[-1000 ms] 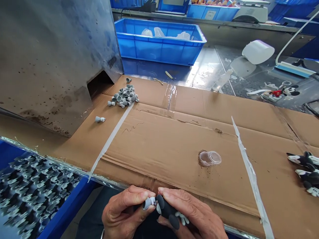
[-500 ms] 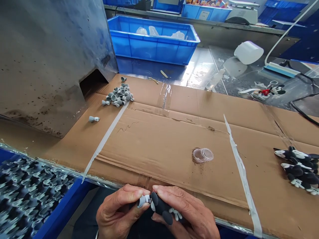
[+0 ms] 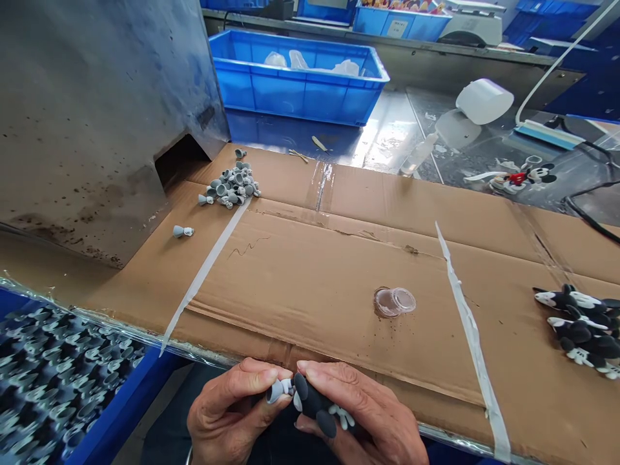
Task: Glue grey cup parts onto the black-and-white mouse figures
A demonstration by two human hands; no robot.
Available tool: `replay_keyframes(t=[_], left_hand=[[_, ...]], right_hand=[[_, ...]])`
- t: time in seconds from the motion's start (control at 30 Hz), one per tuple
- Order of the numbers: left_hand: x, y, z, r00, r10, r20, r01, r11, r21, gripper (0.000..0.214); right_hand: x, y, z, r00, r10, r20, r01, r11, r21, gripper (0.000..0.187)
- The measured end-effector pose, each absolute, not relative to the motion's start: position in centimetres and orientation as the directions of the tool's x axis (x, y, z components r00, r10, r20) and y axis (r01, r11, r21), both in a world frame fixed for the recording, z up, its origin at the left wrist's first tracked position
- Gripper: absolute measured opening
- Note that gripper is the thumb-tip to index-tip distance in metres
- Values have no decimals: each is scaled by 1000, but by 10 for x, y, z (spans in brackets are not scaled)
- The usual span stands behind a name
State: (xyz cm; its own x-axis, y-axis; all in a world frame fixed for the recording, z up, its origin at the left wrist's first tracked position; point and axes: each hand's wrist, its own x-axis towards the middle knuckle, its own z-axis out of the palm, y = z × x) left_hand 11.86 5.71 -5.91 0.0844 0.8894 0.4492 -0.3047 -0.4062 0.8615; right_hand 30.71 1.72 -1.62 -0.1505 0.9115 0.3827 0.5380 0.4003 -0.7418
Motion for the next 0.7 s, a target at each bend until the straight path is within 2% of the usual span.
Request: replay_keyframes(t=[0.7], left_hand=[[118, 56, -60, 94, 903, 420, -318, -373, 872, 42]], right_hand=[[307, 15, -18, -156, 914, 375, 542, 397, -741, 43]])
